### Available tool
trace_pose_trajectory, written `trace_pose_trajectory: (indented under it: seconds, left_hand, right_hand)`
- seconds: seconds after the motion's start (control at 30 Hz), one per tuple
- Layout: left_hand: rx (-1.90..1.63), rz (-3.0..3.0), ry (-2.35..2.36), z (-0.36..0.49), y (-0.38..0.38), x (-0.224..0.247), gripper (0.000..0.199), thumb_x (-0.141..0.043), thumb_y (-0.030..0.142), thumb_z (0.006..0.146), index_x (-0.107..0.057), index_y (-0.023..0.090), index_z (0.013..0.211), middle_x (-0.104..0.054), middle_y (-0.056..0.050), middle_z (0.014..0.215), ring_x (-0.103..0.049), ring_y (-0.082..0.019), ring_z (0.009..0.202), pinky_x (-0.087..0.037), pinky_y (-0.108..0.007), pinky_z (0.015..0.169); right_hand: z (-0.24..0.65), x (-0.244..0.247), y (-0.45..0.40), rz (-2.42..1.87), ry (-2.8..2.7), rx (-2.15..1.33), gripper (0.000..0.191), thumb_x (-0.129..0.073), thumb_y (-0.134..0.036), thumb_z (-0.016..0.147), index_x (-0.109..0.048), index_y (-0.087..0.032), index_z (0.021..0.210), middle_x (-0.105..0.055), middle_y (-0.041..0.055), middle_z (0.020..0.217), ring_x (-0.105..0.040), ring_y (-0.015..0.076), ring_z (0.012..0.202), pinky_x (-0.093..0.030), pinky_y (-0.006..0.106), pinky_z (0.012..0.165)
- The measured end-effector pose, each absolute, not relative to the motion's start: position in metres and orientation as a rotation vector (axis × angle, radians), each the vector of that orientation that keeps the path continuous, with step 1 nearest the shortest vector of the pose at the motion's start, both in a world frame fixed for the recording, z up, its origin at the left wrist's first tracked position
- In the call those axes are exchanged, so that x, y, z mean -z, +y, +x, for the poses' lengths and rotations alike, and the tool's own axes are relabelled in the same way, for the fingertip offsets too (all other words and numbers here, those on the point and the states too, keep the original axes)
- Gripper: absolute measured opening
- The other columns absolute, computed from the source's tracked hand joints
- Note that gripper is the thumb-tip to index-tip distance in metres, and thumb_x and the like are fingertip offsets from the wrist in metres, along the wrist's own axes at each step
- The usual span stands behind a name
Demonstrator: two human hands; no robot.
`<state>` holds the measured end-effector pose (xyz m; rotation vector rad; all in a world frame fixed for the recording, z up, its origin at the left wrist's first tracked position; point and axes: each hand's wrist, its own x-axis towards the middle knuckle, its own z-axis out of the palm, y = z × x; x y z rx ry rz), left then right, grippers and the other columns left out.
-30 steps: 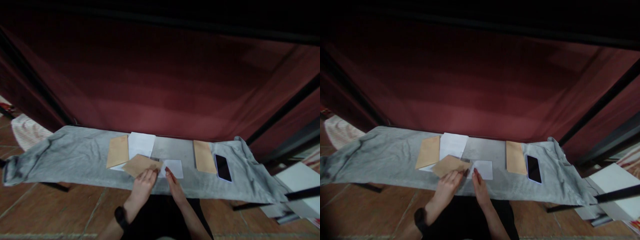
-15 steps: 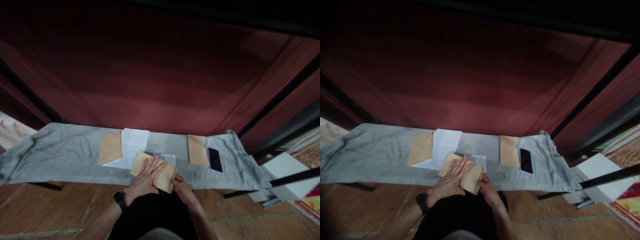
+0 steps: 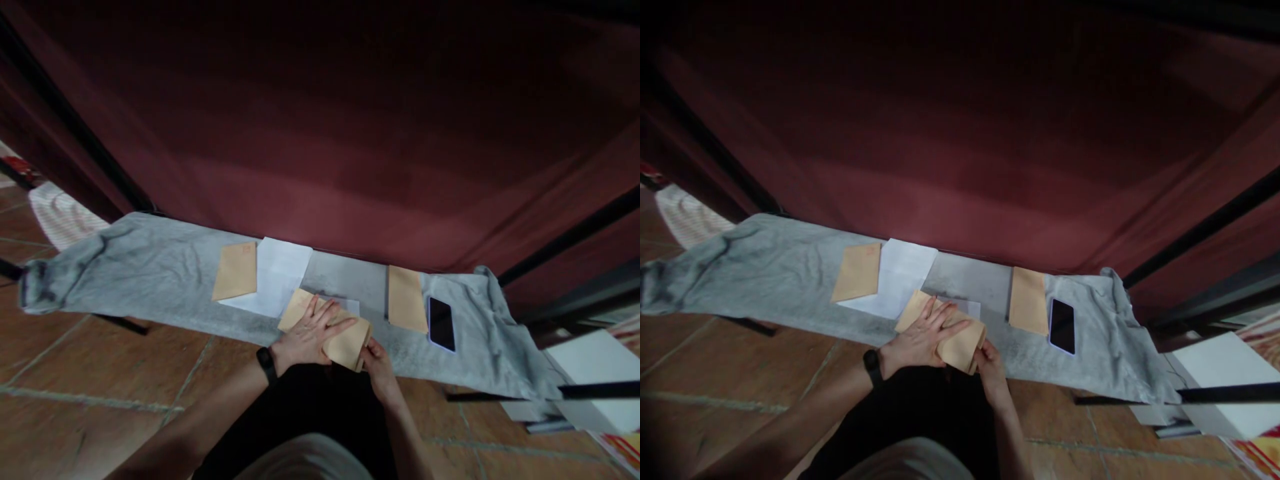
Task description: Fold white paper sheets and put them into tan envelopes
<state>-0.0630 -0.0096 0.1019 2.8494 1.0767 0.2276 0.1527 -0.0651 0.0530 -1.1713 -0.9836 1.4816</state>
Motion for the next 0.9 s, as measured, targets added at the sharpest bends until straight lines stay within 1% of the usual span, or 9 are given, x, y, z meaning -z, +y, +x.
trace_pose_trajectory:
  seconds: [0.1,0.23,0.4,0.5,0.57,0.67,0.73,0.83,0.9]
  left_hand:
    - [-0.232,2.883,1.11,-0.06,-0.013,-0.109,0.116,-0.081,0.045,0.068,-0.011,0.033,0.159,-0.02,-0.014,0.165,-0.018,-0.039,0.15,0.001,-0.062,0.119]
    - [-0.224,2.871,1.114,-0.058,-0.015,-0.112,0.113,-0.08,0.037,0.069,-0.012,0.035,0.158,-0.015,-0.011,0.167,-0.02,-0.037,0.149,-0.001,-0.06,0.119]
    - [-0.212,2.832,1.137,-0.054,-0.022,-0.11,0.108,-0.077,0.036,0.072,-0.012,0.036,0.158,-0.025,-0.01,0.163,-0.025,-0.035,0.147,0.0,-0.063,0.119]
    - [-0.205,2.792,1.153,-0.051,-0.027,-0.104,0.106,-0.076,0.038,0.073,-0.013,0.034,0.158,-0.031,-0.011,0.159,-0.028,-0.035,0.145,-0.003,-0.063,0.118]
    - [-0.21,2.768,1.164,-0.051,-0.03,-0.097,0.106,-0.076,0.038,0.072,-0.014,0.033,0.158,-0.034,-0.012,0.157,-0.028,-0.036,0.145,-0.005,-0.062,0.118]
    - [-0.239,2.741,1.204,-0.054,-0.034,-0.086,0.106,-0.076,0.035,0.072,-0.015,0.033,0.158,-0.035,-0.011,0.156,-0.028,-0.035,0.145,-0.008,-0.06,0.119]
    - [-0.259,2.727,1.223,-0.058,-0.036,-0.079,0.107,-0.076,0.034,0.071,-0.014,0.032,0.158,-0.035,-0.011,0.156,-0.029,-0.035,0.144,-0.008,-0.059,0.12]
    - [-0.283,2.722,1.222,-0.061,-0.041,-0.074,0.109,-0.077,0.032,0.071,-0.012,0.032,0.159,-0.035,-0.01,0.158,-0.031,-0.034,0.144,-0.008,-0.059,0.12]
    - [-0.295,2.735,1.209,-0.061,-0.046,-0.073,0.108,-0.076,0.031,0.072,-0.012,0.033,0.159,-0.035,-0.009,0.159,-0.031,-0.034,0.144,-0.009,-0.059,0.12]
  right_hand:
    - [0.156,-0.047,-0.061,-1.215,-0.953,-1.356,0.042,-0.072,-0.05,0.075,-0.07,-0.023,0.106,-0.076,0.0062,0.1,-0.068,0.0275,0.093,-0.053,0.042,0.089]
    - [0.162,-0.04,-0.057,-1.295,-0.96,-1.291,0.038,-0.069,-0.05,0.075,-0.07,-0.023,0.101,-0.075,0.0064,0.097,-0.067,0.027,0.087,-0.054,0.042,0.084]
    - [0.175,-0.031,-0.054,-1.486,-1.072,-1.051,0.037,-0.066,-0.054,0.072,-0.069,-0.021,0.091,-0.074,0.0073,0.089,-0.065,0.0266,0.083,-0.052,0.04,0.08]
    - [0.179,-0.03,-0.056,-1.525,-1.117,-0.964,0.04,-0.065,-0.057,0.074,-0.067,-0.021,0.09,-0.072,0.008,0.087,-0.064,0.0255,0.082,-0.051,0.038,0.077]
    - [0.18,-0.035,-0.06,-1.546,-1.139,-0.916,0.043,-0.064,-0.058,0.076,-0.066,-0.02,0.096,-0.072,0.0085,0.089,-0.063,0.0254,0.083,-0.051,0.039,0.079]
    - [0.182,-0.051,-0.069,-1.606,-1.169,-0.695,0.046,-0.059,-0.059,0.083,-0.064,-0.02,0.107,-0.07,0.0116,0.104,-0.063,0.0261,0.092,-0.049,0.043,0.088]
    - [0.183,-0.066,-0.075,-1.61,-1.166,-0.591,0.045,-0.053,-0.06,0.088,-0.064,-0.02,0.108,-0.069,0.0124,0.109,-0.063,0.0265,0.098,-0.048,0.043,0.093]
    - [0.182,-0.089,-0.081,-1.524,-1.17,-0.841,0.045,-0.052,-0.06,0.09,-0.068,-0.021,0.108,-0.072,0.0105,0.107,-0.065,0.0271,0.101,-0.048,0.042,0.095]
    - [0.179,-0.099,-0.084,-1.442,-1.196,-1.118,0.044,-0.062,-0.059,0.085,-0.071,-0.023,0.11,-0.073,0.0081,0.109,-0.065,0.028,0.104,-0.048,0.042,0.097]
